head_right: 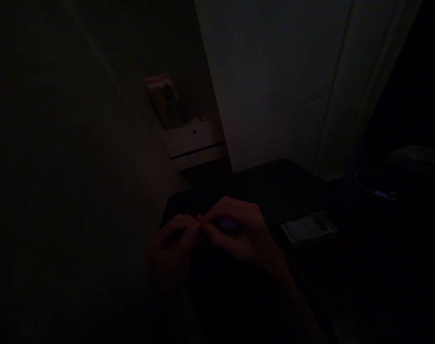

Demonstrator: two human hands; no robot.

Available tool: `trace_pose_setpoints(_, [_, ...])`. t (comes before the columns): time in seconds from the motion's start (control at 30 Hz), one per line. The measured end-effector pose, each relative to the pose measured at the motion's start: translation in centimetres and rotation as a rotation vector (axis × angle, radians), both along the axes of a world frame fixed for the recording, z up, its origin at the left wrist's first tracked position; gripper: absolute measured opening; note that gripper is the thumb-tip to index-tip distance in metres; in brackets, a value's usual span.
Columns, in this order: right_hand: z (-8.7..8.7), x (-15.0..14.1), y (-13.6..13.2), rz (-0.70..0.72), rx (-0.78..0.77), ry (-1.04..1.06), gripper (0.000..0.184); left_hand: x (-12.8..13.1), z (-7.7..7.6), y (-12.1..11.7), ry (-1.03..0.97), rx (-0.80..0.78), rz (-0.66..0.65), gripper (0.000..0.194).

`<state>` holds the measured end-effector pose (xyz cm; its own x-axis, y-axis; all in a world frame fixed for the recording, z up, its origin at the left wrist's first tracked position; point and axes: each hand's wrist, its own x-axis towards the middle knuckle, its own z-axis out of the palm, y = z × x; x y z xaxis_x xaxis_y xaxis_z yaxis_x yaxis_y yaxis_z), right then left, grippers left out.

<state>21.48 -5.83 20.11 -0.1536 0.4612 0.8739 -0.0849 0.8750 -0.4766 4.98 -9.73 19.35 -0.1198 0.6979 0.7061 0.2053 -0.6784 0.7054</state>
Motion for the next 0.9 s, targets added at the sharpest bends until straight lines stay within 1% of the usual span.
trace_pose_setpoints(0.23, [-0.03, 0.08, -0.06, -0.012, -0.006, -0.016, 0.011, 0.04, 0.34, -0.24, 0.022, -0.023, 0.043, 0.012])
trace_pose_setpoints(0.43, [0.09, 0.16, -0.21, -0.038, 0.011, -0.041, 0.010, 0.02, 0.45, -0.21, 0.030, -0.023, 0.015, 0.009])
trace_pose_setpoints(0.67, [-0.05, 0.31, -0.08, -0.140, 0.060, -0.112, 0.010, -0.09, 0.38, 0.02, 0.056, -0.054, 0.006, 0.008])
trace_pose_setpoints(0.9, [-0.37, -0.05, 0.08, -0.172, 0.078, -0.086, 0.011, -0.12, -0.08, 0.16, 0.025, -0.126, -0.007, 0.014])
